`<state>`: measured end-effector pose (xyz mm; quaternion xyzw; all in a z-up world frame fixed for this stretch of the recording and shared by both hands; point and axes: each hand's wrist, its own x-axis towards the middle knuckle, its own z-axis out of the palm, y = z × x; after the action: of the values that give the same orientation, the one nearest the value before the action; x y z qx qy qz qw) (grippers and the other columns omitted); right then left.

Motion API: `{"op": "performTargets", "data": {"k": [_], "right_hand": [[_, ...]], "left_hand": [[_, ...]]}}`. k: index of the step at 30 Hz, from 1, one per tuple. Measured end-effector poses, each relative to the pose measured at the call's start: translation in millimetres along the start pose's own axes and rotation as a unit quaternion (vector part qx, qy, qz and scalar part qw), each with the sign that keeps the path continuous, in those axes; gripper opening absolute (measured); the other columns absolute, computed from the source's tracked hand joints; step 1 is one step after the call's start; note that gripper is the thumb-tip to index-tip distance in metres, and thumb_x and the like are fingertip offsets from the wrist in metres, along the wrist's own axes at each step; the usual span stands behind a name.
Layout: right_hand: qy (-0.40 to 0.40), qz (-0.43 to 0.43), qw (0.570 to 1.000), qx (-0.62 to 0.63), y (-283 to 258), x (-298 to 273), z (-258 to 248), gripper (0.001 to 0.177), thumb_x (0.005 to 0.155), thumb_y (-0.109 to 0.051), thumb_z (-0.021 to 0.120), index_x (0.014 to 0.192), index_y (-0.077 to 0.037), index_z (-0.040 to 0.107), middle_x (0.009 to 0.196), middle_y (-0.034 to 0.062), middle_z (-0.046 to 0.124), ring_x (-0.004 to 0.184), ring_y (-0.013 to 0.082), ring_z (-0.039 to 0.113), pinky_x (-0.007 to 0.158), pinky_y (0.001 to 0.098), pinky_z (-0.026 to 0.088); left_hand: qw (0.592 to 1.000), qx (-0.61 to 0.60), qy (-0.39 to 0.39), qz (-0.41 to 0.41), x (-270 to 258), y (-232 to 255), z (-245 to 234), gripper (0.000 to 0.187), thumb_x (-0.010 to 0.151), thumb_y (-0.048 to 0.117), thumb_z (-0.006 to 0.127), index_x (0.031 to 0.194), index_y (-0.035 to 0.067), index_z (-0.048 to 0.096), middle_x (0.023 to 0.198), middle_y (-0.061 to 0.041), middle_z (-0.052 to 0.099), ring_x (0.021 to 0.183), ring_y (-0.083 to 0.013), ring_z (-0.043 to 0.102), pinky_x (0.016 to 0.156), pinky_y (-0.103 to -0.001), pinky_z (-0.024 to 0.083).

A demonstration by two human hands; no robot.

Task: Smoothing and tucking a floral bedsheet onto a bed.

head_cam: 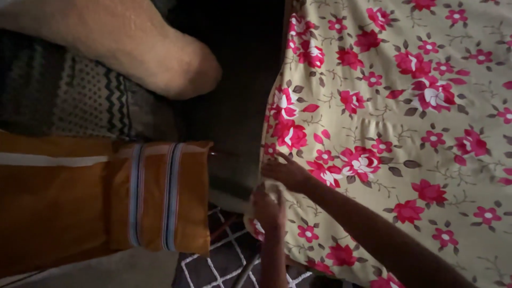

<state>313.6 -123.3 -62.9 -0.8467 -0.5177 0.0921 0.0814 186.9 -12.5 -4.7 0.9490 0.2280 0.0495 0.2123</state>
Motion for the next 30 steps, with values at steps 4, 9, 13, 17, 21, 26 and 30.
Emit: {"op": "performTargets", "data": {"k": [4,9,13,17,21,26,30], "right_hand": [[0.099,-0.068,0.992,-0.026,2.5,-16.5,-13.6,0.066,0.087,-0.017,0.070,0.150,-0.017,0.051,0.159,0.0040,0.044,0.147,0.0192,0.038,0.126,0.0503,0.013],[-0.028,-0.076,0.996,-0.040,-12.0,-28.7,-88.2,0.072,0.075,-0.012,0.077,0.143,-0.011,0.054,0.153,0.0083,0.049,0.146,0.0250,0.039,0.125,0.0462,0.016],[0.129,-0.096,0.986,-0.037,3.5,-32.1,-27.5,0.058,0.074,-0.013,0.075,0.131,-0.012,0.065,0.144,0.0081,0.059,0.132,0.0224,0.050,0.122,0.0493,0.027],[0.112,-0.083,0.984,-0.111,6.8,-22.2,-4.4,0.025,0.089,-0.017,0.070,0.114,-0.017,0.070,0.123,0.0043,0.064,0.129,0.0268,0.058,0.118,0.0446,0.035],[0.018,-0.039,0.999,-0.023,3.6,-10.1,3.9,0.014,0.086,-0.022,0.064,0.096,-0.022,0.074,0.105,0.0002,0.068,0.112,0.0234,0.063,0.112,0.0531,0.037],[-0.017,-0.023,0.976,-0.215,-15.0,2.7,-31.1,0.014,0.083,-0.027,0.066,0.081,-0.021,0.078,0.093,0.0028,0.070,0.109,0.0287,0.063,0.108,0.0519,0.038],[-0.144,-0.015,0.973,-0.181,-6.5,18.6,9.0,0.017,0.083,-0.031,0.069,0.083,-0.018,0.080,0.098,0.0065,0.074,0.103,0.0307,0.063,0.104,0.0500,0.041]], "left_hand": [[0.999,0.021,-0.018,0.030,-3.0,20.5,-20.9,0.069,0.083,0.048,0.074,0.125,-0.005,0.059,0.119,-0.026,0.065,0.109,-0.0421,0.063,0.096,-0.049,0.051],[0.988,0.078,-0.120,-0.064,-12.3,31.2,-31.2,0.062,0.089,0.041,0.071,0.127,-0.005,0.054,0.119,-0.026,0.061,0.108,-0.0390,0.064,0.089,-0.046,0.057],[0.993,0.078,-0.085,-0.002,-16.8,32.9,-28.3,0.037,0.083,0.020,0.073,0.113,0.004,0.060,0.121,-0.022,0.063,0.113,-0.0398,0.065,0.086,-0.049,0.058],[0.994,0.084,-0.074,-0.006,-25.7,23.7,10.0,0.052,0.082,0.029,0.073,0.122,0.000,0.059,0.117,-0.026,0.065,0.105,-0.0395,0.068,0.093,-0.051,0.056],[0.974,0.062,-0.192,-0.105,-9.5,23.2,-9.9,0.047,0.080,0.039,0.068,0.106,-0.001,0.070,0.106,-0.025,0.071,0.101,-0.0383,0.072,0.092,-0.047,0.058],[0.964,-0.069,-0.217,-0.136,-3.8,16.7,-27.9,0.060,0.069,0.032,0.075,0.119,0.001,0.068,0.102,-0.031,0.068,0.095,-0.0444,0.070,0.085,-0.050,0.056],[0.906,-0.156,-0.367,-0.141,-0.7,23.1,-51.5,0.069,0.055,0.044,0.082,0.113,0.007,0.074,0.112,-0.019,0.078,0.104,-0.0319,0.075,0.095,-0.043,0.056]]}}
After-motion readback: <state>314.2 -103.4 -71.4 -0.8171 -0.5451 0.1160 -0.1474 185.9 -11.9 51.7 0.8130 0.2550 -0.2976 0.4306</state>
